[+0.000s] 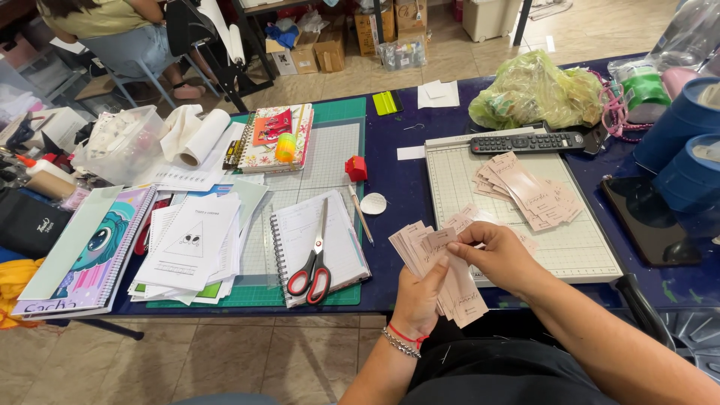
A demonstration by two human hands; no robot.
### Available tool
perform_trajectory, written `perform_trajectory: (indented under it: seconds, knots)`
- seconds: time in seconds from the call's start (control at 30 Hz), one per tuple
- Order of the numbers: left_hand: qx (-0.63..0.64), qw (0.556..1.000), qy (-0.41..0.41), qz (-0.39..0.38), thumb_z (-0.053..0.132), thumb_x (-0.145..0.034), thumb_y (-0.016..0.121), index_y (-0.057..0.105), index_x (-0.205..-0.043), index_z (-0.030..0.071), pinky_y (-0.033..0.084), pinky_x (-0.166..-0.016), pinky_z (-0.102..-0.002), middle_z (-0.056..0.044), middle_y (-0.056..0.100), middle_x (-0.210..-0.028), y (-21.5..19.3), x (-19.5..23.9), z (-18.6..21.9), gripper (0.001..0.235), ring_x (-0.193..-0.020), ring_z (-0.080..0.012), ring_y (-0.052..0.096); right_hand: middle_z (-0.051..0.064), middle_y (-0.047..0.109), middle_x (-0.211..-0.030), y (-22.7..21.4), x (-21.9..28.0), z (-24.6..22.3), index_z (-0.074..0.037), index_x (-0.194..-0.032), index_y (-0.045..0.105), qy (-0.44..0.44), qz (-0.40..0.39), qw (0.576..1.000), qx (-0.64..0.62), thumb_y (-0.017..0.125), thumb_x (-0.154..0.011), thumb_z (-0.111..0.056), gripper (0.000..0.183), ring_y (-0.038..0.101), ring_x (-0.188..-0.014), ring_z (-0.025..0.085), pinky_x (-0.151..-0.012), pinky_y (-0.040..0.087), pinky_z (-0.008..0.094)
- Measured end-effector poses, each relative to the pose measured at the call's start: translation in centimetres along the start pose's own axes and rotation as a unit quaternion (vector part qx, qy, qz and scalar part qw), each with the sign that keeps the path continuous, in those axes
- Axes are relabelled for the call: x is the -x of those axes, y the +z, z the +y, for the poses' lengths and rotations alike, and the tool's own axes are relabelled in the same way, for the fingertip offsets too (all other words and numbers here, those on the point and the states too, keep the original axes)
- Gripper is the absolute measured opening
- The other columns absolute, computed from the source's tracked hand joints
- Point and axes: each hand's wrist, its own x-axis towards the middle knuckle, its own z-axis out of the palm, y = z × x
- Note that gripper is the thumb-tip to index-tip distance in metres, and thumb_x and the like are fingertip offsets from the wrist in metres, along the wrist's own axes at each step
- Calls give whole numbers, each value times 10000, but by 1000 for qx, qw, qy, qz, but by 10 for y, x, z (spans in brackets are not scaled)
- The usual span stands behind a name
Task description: The person sits at a cluttered desk and sorts through a stack of small, pinkish rectangular papers. They hold the stack in their left hand and use their right hand to flip through the papers, occasionally separating them into smaller piles on the desk.
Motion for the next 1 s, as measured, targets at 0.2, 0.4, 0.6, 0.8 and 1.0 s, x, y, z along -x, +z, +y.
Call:
perform_trajectory:
  seconds: [0.2,0.4,0.6,0.8,1.0]
  knots:
    - [25,999,9,17,80,-905,697,612,-1329,-73,582,-1032,-449,-220,694,-1315,-8,-6,-7,459,-1168,-312,687,42,815,-897,-1,-4,-9,-80,-952,853,13,59,997,46,825,-857,-165,130,668,-802,105,-733,534,252]
    - [66,994,-2,85,-35,-961,617,587,-1276,-96,617,-861,-494,-322,731,-1130,-20,-14,-4,322,-981,-368,755,119,749,-832,-27,-34,11,-108,-1125,797,-66,147,979,121,718,-982,-186,181,700,-841,205,-770,545,379]
    - [87,992,-18,91,-3,-976,585,525,-1323,-98,594,-903,-510,-331,702,-1187,-26,-16,3,365,-1029,-382,739,99,804,-955,-43,-28,0,-176,-1196,787,-24,114,927,355,711,-936,-256,282,750,-965,323,-885,573,464]
    - [101,991,-25,86,-1,-980,585,509,-1343,-106,590,-909,-530,-353,691,-1191,-29,-18,1,386,-1036,-412,735,115,732,-1111,-38,-18,-3,-190,-1312,740,-99,137,864,475,757,-896,-328,439,711,-1029,317,-870,573,408]
    - [100,991,-12,88,8,-979,592,511,-1333,-109,589,-928,-520,-348,686,-1202,-41,-23,-2,382,-1055,-405,726,102,784,-1044,-35,20,3,-119,-1024,807,-268,59,845,458,811,-781,-331,321,720,-1038,346,-867,571,418]
